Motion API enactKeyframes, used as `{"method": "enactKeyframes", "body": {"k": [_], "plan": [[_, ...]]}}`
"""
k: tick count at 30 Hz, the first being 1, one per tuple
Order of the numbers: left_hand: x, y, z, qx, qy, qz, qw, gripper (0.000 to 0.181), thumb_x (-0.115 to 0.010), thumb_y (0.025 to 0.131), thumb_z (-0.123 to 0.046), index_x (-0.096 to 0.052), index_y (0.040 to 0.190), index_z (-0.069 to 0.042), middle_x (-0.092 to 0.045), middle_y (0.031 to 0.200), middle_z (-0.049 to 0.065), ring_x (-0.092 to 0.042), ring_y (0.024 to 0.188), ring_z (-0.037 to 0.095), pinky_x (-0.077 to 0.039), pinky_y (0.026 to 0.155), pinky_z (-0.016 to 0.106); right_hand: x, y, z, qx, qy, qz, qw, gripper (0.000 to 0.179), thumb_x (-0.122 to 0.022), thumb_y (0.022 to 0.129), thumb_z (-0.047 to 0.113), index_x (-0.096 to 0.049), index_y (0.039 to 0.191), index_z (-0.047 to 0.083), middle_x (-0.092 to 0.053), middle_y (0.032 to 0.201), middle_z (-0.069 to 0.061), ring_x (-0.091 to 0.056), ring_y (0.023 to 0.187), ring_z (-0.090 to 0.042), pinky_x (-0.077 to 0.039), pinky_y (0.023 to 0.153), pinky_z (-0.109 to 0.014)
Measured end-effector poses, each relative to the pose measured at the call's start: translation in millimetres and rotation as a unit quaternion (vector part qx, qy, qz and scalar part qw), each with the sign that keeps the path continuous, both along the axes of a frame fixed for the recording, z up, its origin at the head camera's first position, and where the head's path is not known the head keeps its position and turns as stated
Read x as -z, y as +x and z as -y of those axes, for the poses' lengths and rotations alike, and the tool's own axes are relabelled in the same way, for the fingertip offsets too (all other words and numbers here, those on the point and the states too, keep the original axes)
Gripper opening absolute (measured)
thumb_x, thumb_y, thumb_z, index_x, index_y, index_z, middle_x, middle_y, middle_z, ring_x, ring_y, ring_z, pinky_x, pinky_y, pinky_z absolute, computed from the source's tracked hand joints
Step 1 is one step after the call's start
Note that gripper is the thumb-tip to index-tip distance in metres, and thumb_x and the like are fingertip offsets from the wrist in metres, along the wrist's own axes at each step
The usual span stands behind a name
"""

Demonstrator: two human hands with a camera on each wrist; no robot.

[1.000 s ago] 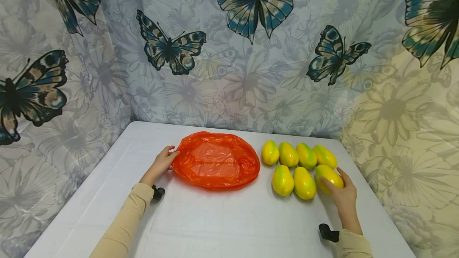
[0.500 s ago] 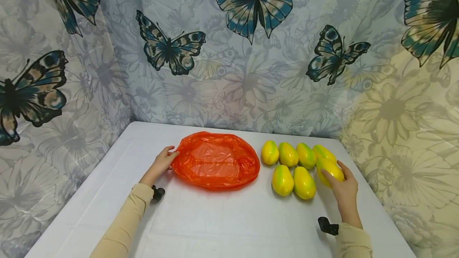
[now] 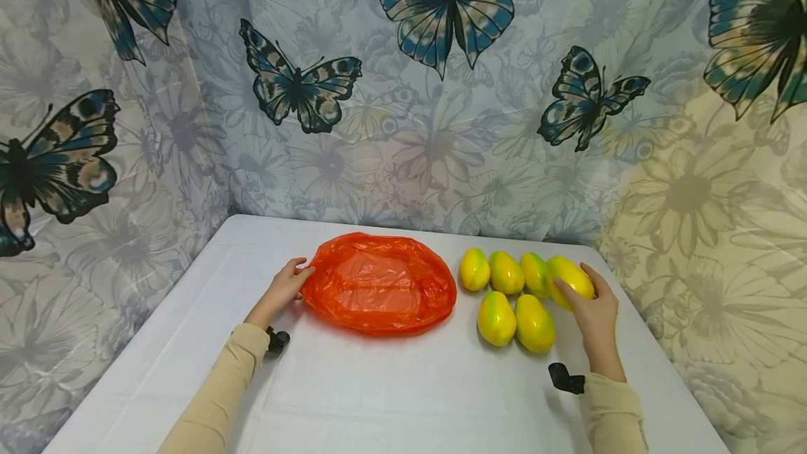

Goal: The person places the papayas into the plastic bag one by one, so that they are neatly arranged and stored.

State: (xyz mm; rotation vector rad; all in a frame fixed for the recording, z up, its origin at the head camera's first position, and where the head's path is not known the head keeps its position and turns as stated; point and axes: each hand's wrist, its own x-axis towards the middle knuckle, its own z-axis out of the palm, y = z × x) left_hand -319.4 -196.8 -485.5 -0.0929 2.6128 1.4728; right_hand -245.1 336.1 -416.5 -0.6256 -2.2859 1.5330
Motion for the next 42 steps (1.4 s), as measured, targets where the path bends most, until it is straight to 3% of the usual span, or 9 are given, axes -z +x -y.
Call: {"method": "enactKeyframes", "body": {"k": [20,34,42], "plan": [[2.9,-0.3,2.6,0.002,0.008,0.0,1.0,0.063,-0.044,0.103,-0.038,-0.027,0.15,0.001,-0.046,0.136,0.03,-0.056,0.085,0.022,-0.049,0.063,0.022,-19.2,-19.4,34.4,-0.046,0.002,-0.041,0.9981,0.071,-0.068,0.091,0.031,-0.034,0.152,0.017,-0.033,0.159,-0.008,-0.037,0.14,-0.029,-0.033,0.115,-0.045],[2.4,-0.4,0.3,-0.01,0.015,0.0,0.9998,0.062,-0.045,0.103,-0.037,-0.028,0.15,0.0,-0.048,0.136,0.028,-0.056,0.08,0.019,-0.048,0.063,0.022,-28.0,-37.0,62.9,-0.091,-0.012,-0.046,0.9947,0.076,-0.07,0.088,0.041,-0.033,0.152,0.027,-0.028,0.161,0.0,-0.034,0.144,-0.026,-0.032,0.117,-0.045],[-1.7,0.2,-1.0,-0.013,0.013,0.008,0.9998,0.062,-0.044,0.103,-0.038,-0.027,0.151,-0.002,-0.046,0.138,0.027,-0.057,0.088,0.023,-0.048,0.065,0.022,-31.2,-45.3,80.3,-0.116,-0.001,-0.053,0.9919,0.073,-0.072,0.088,0.035,-0.037,0.151,0.024,-0.03,0.16,0.0,-0.032,0.145,-0.026,-0.031,0.117,-0.046]]}}
